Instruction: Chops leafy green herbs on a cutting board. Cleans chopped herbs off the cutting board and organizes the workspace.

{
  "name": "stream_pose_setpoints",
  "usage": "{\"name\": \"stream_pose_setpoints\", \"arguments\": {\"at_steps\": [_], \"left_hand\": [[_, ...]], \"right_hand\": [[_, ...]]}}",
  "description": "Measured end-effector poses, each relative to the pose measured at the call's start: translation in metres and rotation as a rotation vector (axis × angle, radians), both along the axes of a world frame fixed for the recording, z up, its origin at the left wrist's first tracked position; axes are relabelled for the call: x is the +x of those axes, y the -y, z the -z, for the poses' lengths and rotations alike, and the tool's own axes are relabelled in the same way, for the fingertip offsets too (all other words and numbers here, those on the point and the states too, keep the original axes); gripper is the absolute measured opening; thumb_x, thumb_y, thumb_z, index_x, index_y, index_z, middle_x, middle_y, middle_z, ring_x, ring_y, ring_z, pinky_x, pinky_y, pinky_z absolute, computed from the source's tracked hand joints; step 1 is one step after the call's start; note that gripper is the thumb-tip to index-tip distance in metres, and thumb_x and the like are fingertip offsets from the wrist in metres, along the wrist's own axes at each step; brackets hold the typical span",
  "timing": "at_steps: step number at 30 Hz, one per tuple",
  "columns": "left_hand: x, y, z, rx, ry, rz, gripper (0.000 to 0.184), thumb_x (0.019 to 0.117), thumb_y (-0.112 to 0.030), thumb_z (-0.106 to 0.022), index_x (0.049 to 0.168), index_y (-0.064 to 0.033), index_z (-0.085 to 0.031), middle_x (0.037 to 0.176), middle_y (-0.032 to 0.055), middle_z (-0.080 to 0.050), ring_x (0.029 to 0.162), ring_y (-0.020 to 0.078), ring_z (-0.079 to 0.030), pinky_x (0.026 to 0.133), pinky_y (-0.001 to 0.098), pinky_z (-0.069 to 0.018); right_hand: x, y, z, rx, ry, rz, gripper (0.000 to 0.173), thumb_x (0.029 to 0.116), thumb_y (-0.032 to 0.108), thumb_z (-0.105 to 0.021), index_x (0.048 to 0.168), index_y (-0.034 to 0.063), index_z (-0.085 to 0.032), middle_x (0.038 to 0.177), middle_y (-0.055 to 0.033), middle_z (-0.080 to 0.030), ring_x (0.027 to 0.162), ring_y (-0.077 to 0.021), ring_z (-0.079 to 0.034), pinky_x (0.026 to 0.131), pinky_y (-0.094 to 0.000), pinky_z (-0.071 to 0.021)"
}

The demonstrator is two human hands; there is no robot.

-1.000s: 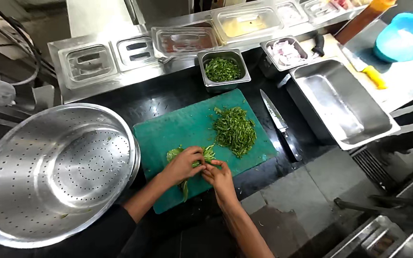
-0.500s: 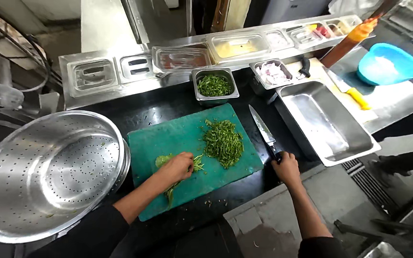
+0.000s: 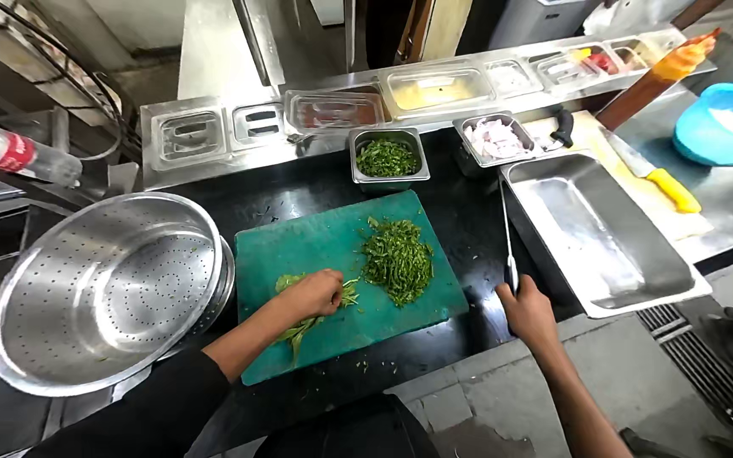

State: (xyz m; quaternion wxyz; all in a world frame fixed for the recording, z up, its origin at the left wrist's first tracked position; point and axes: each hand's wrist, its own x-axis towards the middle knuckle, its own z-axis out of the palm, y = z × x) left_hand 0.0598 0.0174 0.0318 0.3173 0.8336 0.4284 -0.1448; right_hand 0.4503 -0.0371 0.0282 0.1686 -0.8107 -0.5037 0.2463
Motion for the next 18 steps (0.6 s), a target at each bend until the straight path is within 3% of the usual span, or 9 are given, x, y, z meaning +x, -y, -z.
{"name": "stream_pose_setpoints", "arguments": {"at_steps": [2, 3, 5, 7, 9, 10, 13, 14, 18], "left_hand": [[0.000, 0.001, -0.001, -0.015, -0.007, -0.006, 0.015, 0.0953, -0.012, -0.066, 0.098, -0.0015, -0.076, 0.118, 0.0144, -0.066, 0.115, 0.0308, -0.061, 0.102, 0.0452, -0.0490], [-0.001, 0.001, 0.000, -0.016, -0.006, -0.005, 0.015, 0.0954, -0.013, -0.066, 0.099, -0.0013, -0.076, 0.119, 0.0147, -0.066, 0.116, 0.0310, -0.061, 0.103, 0.0453, -0.0489], [-0.002, -0.001, 0.000, -0.022, -0.002, -0.003, 0.015, 0.0955, -0.013, -0.067, 0.099, -0.0011, -0.076, 0.118, 0.0143, -0.066, 0.116, 0.0307, -0.061, 0.103, 0.0449, -0.0490], [-0.003, -0.001, 0.003, -0.024, 0.008, 0.001, 0.014, 0.0949, -0.013, -0.068, 0.098, -0.0015, -0.076, 0.117, 0.0138, -0.066, 0.114, 0.0302, -0.062, 0.102, 0.0449, -0.0497], [-0.003, -0.003, 0.005, -0.017, 0.007, 0.021, 0.014, 0.0946, -0.013, -0.067, 0.097, -0.0013, -0.075, 0.118, 0.0148, -0.066, 0.115, 0.0314, -0.062, 0.101, 0.0465, -0.0503], [-0.003, -0.003, 0.005, -0.014, 0.010, 0.027, 0.015, 0.0944, -0.013, -0.067, 0.096, -0.0012, -0.075, 0.118, 0.0150, -0.066, 0.116, 0.0316, -0.062, 0.101, 0.0466, -0.0501], [0.002, -0.003, 0.000, -0.020, -0.038, 0.033, 0.015, 0.0944, -0.012, -0.067, 0.099, -0.0019, -0.076, 0.120, 0.0135, -0.065, 0.118, 0.0305, -0.060, 0.103, 0.0447, -0.0491], [0.004, -0.002, -0.002, -0.030, -0.067, 0.027, 0.014, 0.0946, -0.012, -0.067, 0.100, -0.0021, -0.076, 0.122, 0.0128, -0.065, 0.119, 0.0301, -0.059, 0.103, 0.0442, -0.0488], [0.016, -0.004, -0.009, -0.063, -0.169, 0.017, 0.016, 0.0956, -0.012, -0.065, 0.102, 0.0006, -0.073, 0.128, 0.0159, -0.062, 0.123, 0.0325, -0.058, 0.104, 0.0463, -0.0488]], "right_hand": [[-0.033, 0.042, -0.023, 0.075, -0.249, -0.038, 0.033, 0.0977, 0.020, -0.051, 0.119, -0.0052, -0.056, 0.072, -0.0112, -0.063, 0.058, -0.0242, -0.064, 0.054, -0.0450, -0.0555], [-0.057, 0.062, -0.031, 0.066, -0.410, -0.047, 0.038, 0.0960, 0.019, -0.050, 0.126, -0.0045, -0.052, 0.074, -0.0075, -0.064, 0.056, -0.0190, -0.065, 0.053, -0.0399, -0.0585], [-0.106, 0.089, -0.032, 0.007, -0.573, -0.095, 0.048, 0.1038, 0.026, -0.052, 0.142, -0.0017, -0.042, 0.074, -0.0067, -0.062, 0.052, -0.0180, -0.063, 0.050, -0.0390, -0.0590], [-0.147, 0.099, -0.020, -0.079, -0.461, -0.178, 0.045, 0.1065, 0.027, -0.052, 0.141, -0.0010, -0.047, 0.077, -0.0103, -0.065, 0.058, -0.0220, -0.066, 0.056, -0.0425, -0.0592], [-0.178, 0.098, -0.011, -0.203, -0.272, -0.263, 0.038, 0.1061, 0.022, -0.052, 0.137, -0.0007, -0.054, 0.107, -0.0187, -0.069, 0.086, -0.0311, -0.071, 0.078, -0.0495, -0.0591], [-0.189, 0.098, -0.007, -0.271, -0.200, -0.303, 0.039, 0.1069, 0.021, -0.050, 0.140, 0.0014, -0.052, 0.119, -0.0200, -0.067, 0.094, -0.0333, -0.072, 0.084, -0.0504, -0.0585], [-0.205, 0.099, -0.001, -0.391, -0.071, -0.391, 0.053, 0.1104, 0.029, -0.041, 0.160, 0.0143, -0.032, 0.126, -0.0180, -0.067, 0.096, -0.0357, -0.073, 0.082, -0.0534, -0.0590], [-0.208, 0.099, -0.003, -0.404, -0.033, -0.410, 0.053, 0.1111, 0.030, -0.038, 0.161, 0.0166, -0.031, 0.126, -0.0178, -0.067, 0.095, -0.0360, -0.073, 0.081, -0.0532, -0.0591], [-0.214, 0.101, -0.018, -0.366, 0.059, -0.427, 0.039, 0.1070, 0.016, -0.042, 0.144, 0.0057, -0.050, 0.135, -0.0198, -0.059, 0.097, -0.0338, -0.072, 0.081, -0.0469, -0.0597]]}}
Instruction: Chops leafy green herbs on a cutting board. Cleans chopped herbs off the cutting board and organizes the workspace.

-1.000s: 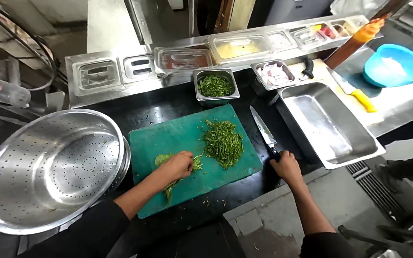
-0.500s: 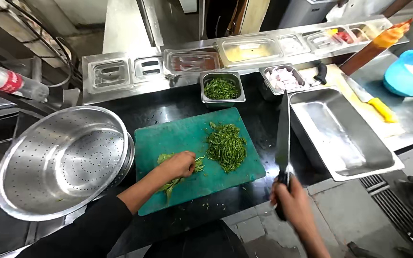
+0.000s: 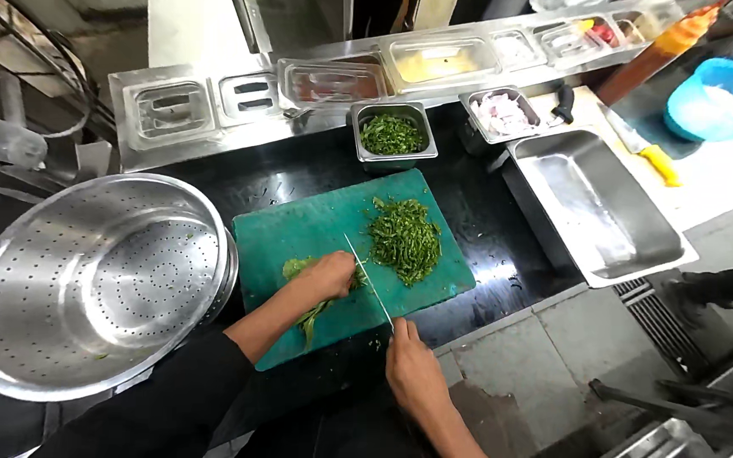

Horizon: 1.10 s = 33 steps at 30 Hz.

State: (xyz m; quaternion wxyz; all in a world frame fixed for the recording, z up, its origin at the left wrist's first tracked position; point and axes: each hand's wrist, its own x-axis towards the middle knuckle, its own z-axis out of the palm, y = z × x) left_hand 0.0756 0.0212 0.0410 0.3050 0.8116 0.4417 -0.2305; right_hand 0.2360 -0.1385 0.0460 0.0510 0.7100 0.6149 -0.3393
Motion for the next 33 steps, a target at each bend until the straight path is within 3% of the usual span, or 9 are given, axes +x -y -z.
{"name": "stream_pose_setpoints", "arguments": {"at_steps": [8, 13, 18, 22, 26, 30, 33], "left_hand": [[-0.001, 0.000, 0.005, 0.025, 0.010, 0.026, 0.015, 0.0961, -0.012, -0.064, 0.097, -0.0011, -0.074, 0.123, 0.0139, -0.064, 0.119, 0.0302, -0.060, 0.102, 0.0445, -0.0503], [-0.002, -0.004, 0.007, 0.015, 0.041, 0.025, 0.012, 0.0936, -0.011, -0.067, 0.095, -0.0016, -0.074, 0.124, 0.0129, -0.064, 0.118, 0.0302, -0.061, 0.101, 0.0466, -0.0504], [-0.008, -0.003, 0.006, 0.000, 0.072, 0.018, 0.015, 0.0939, -0.011, -0.067, 0.101, 0.0000, -0.074, 0.125, 0.0161, -0.063, 0.121, 0.0326, -0.059, 0.104, 0.0476, -0.0487], [-0.009, -0.003, 0.005, 0.001, 0.101, 0.026, 0.011, 0.0924, -0.009, -0.069, 0.098, -0.0020, -0.074, 0.123, 0.0128, -0.064, 0.118, 0.0295, -0.060, 0.103, 0.0436, -0.0491], [-0.013, -0.002, 0.007, 0.014, 0.112, 0.019, 0.015, 0.0947, -0.012, -0.066, 0.100, -0.0001, -0.074, 0.124, 0.0152, -0.064, 0.121, 0.0319, -0.059, 0.104, 0.0452, -0.0480], [-0.017, -0.001, 0.009, 0.029, 0.169, 0.025, 0.012, 0.0933, -0.009, -0.068, 0.099, -0.0011, -0.075, 0.123, 0.0132, -0.064, 0.119, 0.0294, -0.060, 0.105, 0.0424, -0.0479], [-0.019, 0.002, 0.005, 0.023, 0.181, 0.013, 0.013, 0.0947, -0.009, -0.067, 0.100, -0.0009, -0.075, 0.123, 0.0136, -0.064, 0.119, 0.0289, -0.060, 0.105, 0.0417, -0.0471]], "right_hand": [[-0.007, -0.004, -0.017, -0.080, 0.043, -0.003, 0.035, 0.1097, 0.020, -0.038, 0.139, 0.0060, -0.049, 0.133, -0.0178, -0.060, 0.095, -0.0312, -0.073, 0.080, -0.0447, -0.0597], [-0.022, -0.038, 0.000, -0.148, 0.060, -0.033, 0.036, 0.1092, 0.016, -0.037, 0.143, 0.0068, -0.044, 0.136, -0.0196, -0.058, 0.102, -0.0331, -0.072, 0.085, -0.0471, -0.0588], [-0.016, -0.027, -0.029, -0.184, 0.054, -0.032, 0.035, 0.1104, 0.020, -0.036, 0.143, 0.0075, -0.043, 0.135, -0.0183, -0.059, 0.099, -0.0319, -0.073, 0.082, -0.0464, -0.0597], [-0.024, -0.037, -0.005, -0.181, 0.044, -0.018, 0.039, 0.1070, 0.011, -0.042, 0.146, 0.0080, -0.041, 0.138, -0.0193, -0.056, 0.103, -0.0333, -0.072, 0.085, -0.0468, -0.0594], [-0.018, -0.028, -0.032, -0.189, 0.049, -0.029, 0.035, 0.1110, 0.020, -0.037, 0.143, 0.0081, -0.043, 0.135, -0.0182, -0.059, 0.099, -0.0329, -0.073, 0.083, -0.0474, -0.0593], [-0.025, -0.036, -0.002, -0.180, 0.006, -0.018, 0.038, 0.1092, 0.015, -0.038, 0.147, 0.0077, -0.041, 0.137, -0.0197, -0.058, 0.104, -0.0342, -0.071, 0.086, -0.0479, -0.0589], [-0.023, -0.036, -0.019, -0.200, 0.018, -0.032, 0.038, 0.1096, 0.017, -0.039, 0.146, 0.0072, -0.041, 0.135, -0.0199, -0.059, 0.104, -0.0340, -0.071, 0.086, -0.0480, -0.0581]]}}
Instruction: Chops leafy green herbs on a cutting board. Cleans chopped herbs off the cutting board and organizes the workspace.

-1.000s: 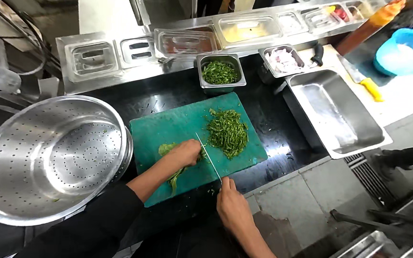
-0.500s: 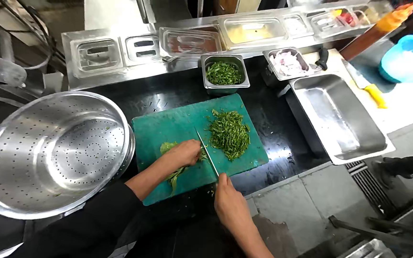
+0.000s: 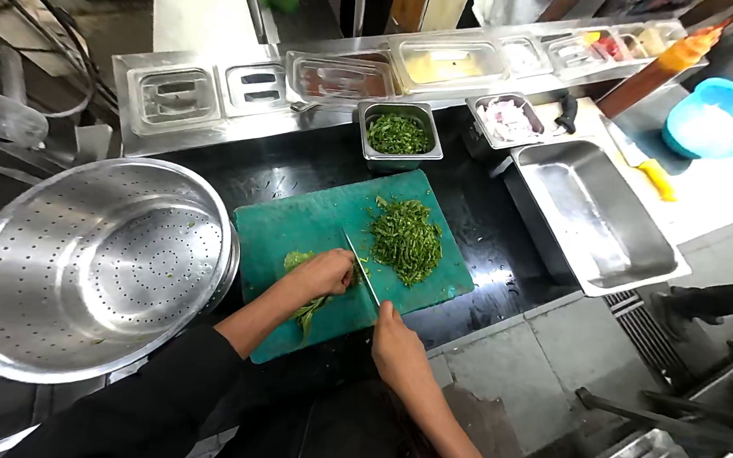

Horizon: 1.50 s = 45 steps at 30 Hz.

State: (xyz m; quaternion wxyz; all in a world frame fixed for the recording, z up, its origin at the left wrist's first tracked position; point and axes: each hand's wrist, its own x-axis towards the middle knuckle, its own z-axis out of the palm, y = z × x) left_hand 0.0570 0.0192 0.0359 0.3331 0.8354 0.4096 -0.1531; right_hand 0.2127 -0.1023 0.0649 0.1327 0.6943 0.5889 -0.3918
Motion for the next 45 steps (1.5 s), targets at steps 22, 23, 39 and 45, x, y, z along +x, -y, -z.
{"name": "stream_pose_setpoints", "arguments": {"at_steps": [22, 23, 39, 45], "left_hand": [[-0.031, 0.007, 0.031, 0.168, 0.436, 0.000, 0.007, 0.0901, -0.006, -0.074, 0.090, 0.0000, -0.077, 0.107, 0.0158, -0.070, 0.106, 0.0289, -0.066, 0.098, 0.0410, -0.0516], [-0.032, 0.007, 0.033, 0.176, 0.453, 0.011, 0.006, 0.0898, -0.006, -0.074, 0.090, -0.0005, -0.077, 0.106, 0.0153, -0.071, 0.106, 0.0287, -0.066, 0.097, 0.0412, -0.0523], [-0.049, 0.020, 0.064, 0.373, 0.719, -0.050, 0.003, 0.0840, -0.004, -0.078, 0.087, -0.0043, -0.078, 0.102, 0.0113, -0.073, 0.105, 0.0263, -0.068, 0.096, 0.0410, -0.0550], [-0.047, 0.029, 0.067, 0.405, 0.692, -0.109, 0.003, 0.0858, -0.009, -0.078, 0.088, -0.0074, -0.077, 0.103, 0.0071, -0.071, 0.105, 0.0213, -0.066, 0.095, 0.0368, -0.0548]], "right_hand": [[-0.014, 0.006, 0.002, -0.010, -0.009, 0.002, 0.037, 0.1103, 0.018, -0.037, 0.145, 0.0067, -0.042, 0.129, -0.0201, -0.062, 0.106, -0.0348, -0.070, 0.089, -0.0494, -0.0570], [-0.017, 0.003, 0.012, -0.003, -0.012, 0.004, 0.036, 0.1097, 0.016, -0.037, 0.144, 0.0066, -0.042, 0.130, -0.0205, -0.061, 0.107, -0.0349, -0.070, 0.090, -0.0495, -0.0568], [-0.015, 0.002, 0.028, 0.075, 0.022, 0.014, 0.034, 0.1092, 0.018, -0.039, 0.142, 0.0082, -0.045, 0.125, -0.0207, -0.064, 0.103, -0.0380, -0.070, 0.086, -0.0535, -0.0568], [0.026, -0.009, 0.024, 0.129, 0.080, 0.127, 0.031, 0.1111, 0.023, -0.041, 0.138, 0.0080, -0.044, 0.118, -0.0205, -0.065, 0.101, -0.0381, -0.071, 0.084, -0.0538, -0.0571]]}}
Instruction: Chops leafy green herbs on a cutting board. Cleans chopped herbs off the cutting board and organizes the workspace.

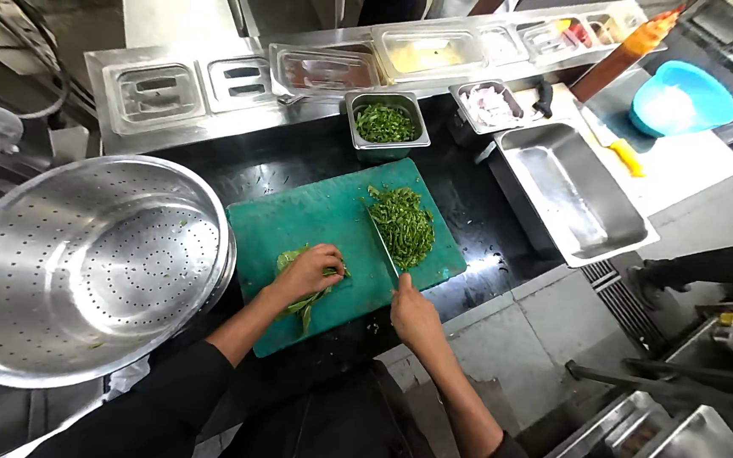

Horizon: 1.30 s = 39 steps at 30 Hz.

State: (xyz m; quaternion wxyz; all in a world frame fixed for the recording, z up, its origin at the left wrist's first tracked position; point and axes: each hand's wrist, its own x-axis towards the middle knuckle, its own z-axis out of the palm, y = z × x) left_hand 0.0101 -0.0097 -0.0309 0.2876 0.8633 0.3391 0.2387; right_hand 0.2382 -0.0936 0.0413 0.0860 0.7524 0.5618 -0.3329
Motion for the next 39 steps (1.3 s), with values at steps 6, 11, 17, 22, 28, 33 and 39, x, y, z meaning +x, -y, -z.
{"name": "stream_pose_setpoints", "arguments": {"at_steps": [6, 11, 17, 22, 28, 33, 39], "left_hand": [[0.019, -0.002, -0.004, -0.070, 0.040, 0.003, 0.003, 0.0857, -0.005, -0.077, 0.088, -0.0034, -0.078, 0.102, 0.0119, -0.072, 0.104, 0.0234, -0.068, 0.094, 0.0377, -0.0559], [0.025, 0.002, -0.001, -0.025, 0.045, -0.045, 0.016, 0.0862, -0.010, -0.079, 0.099, -0.0034, -0.073, 0.107, 0.0114, -0.070, 0.099, 0.0216, -0.069, 0.088, 0.0374, -0.0595], [0.015, 0.006, 0.005, 0.095, 0.038, -0.088, 0.022, 0.0896, -0.018, -0.079, 0.098, -0.0008, -0.068, 0.105, 0.0138, -0.069, 0.095, 0.0234, -0.071, 0.085, 0.0388, -0.0605], [0.006, 0.001, 0.009, 0.217, -0.062, 0.049, 0.020, 0.0965, -0.026, -0.068, 0.099, -0.0066, -0.073, 0.108, 0.0095, -0.072, 0.112, 0.0236, -0.067, 0.101, 0.0400, -0.0541], [-0.001, -0.003, 0.005, 0.160, -0.064, 0.138, 0.015, 0.0939, -0.019, -0.069, 0.099, -0.0055, -0.073, 0.113, 0.0113, -0.071, 0.115, 0.0231, -0.066, 0.102, 0.0364, -0.0531], [-0.001, -0.013, 0.002, 0.106, -0.028, 0.199, 0.011, 0.0921, -0.017, -0.069, 0.096, -0.0069, -0.073, 0.107, 0.0079, -0.071, 0.110, 0.0200, -0.066, 0.100, 0.0342, -0.0532], [0.000, -0.016, 0.002, 0.032, 0.016, 0.206, 0.011, 0.0902, -0.016, -0.071, 0.093, -0.0057, -0.074, 0.105, 0.0094, -0.071, 0.106, 0.0214, -0.066, 0.097, 0.0339, -0.0522]], "right_hand": [[-0.007, 0.016, 0.004, -0.037, -0.131, -0.028, 0.034, 0.1125, 0.025, -0.036, 0.139, 0.0065, -0.045, 0.119, -0.0201, -0.067, 0.108, -0.0363, -0.069, 0.091, -0.0531, -0.0549], [-0.016, 0.020, 0.009, -0.054, -0.125, -0.035, 0.034, 0.1119, 0.023, -0.035, 0.141, 0.0073, -0.044, 0.124, -0.0192, -0.065, 0.106, -0.0350, -0.070, 0.089, -0.0511, -0.0562], [-0.021, 0.019, 0.002, -0.074, -0.094, -0.055, 0.034, 0.1116, 0.023, -0.036, 0.141, 0.0078, -0.044, 0.126, -0.0197, -0.064, 0.103, -0.0355, -0.071, 0.087, -0.0504, -0.0569], [-0.026, 0.017, -0.002, -0.108, -0.105, -0.062, 0.037, 0.1106, 0.021, -0.037, 0.144, 0.0071, -0.042, 0.130, -0.0207, -0.062, 0.105, -0.0361, -0.071, 0.087, -0.0505, -0.0575], [-0.034, 0.016, 0.002, -0.111, -0.075, -0.055, 0.036, 0.1110, 0.020, -0.035, 0.144, 0.0093, -0.042, 0.131, -0.0199, -0.061, 0.105, -0.0356, -0.071, 0.087, -0.0499, -0.0573], [-0.041, 0.029, -0.036, -0.139, -0.055, -0.078, 0.039, 0.1093, 0.016, -0.036, 0.147, 0.0083, -0.040, 0.133, -0.0197, -0.060, 0.099, -0.0347, -0.073, 0.083, -0.0489, -0.0590], [-0.051, 0.036, -0.048, -0.172, -0.043, -0.076, 0.036, 0.1097, 0.014, -0.035, 0.144, 0.0060, -0.042, 0.132, -0.0203, -0.060, 0.099, -0.0343, -0.073, 0.082, -0.0463, -0.0590]]}}
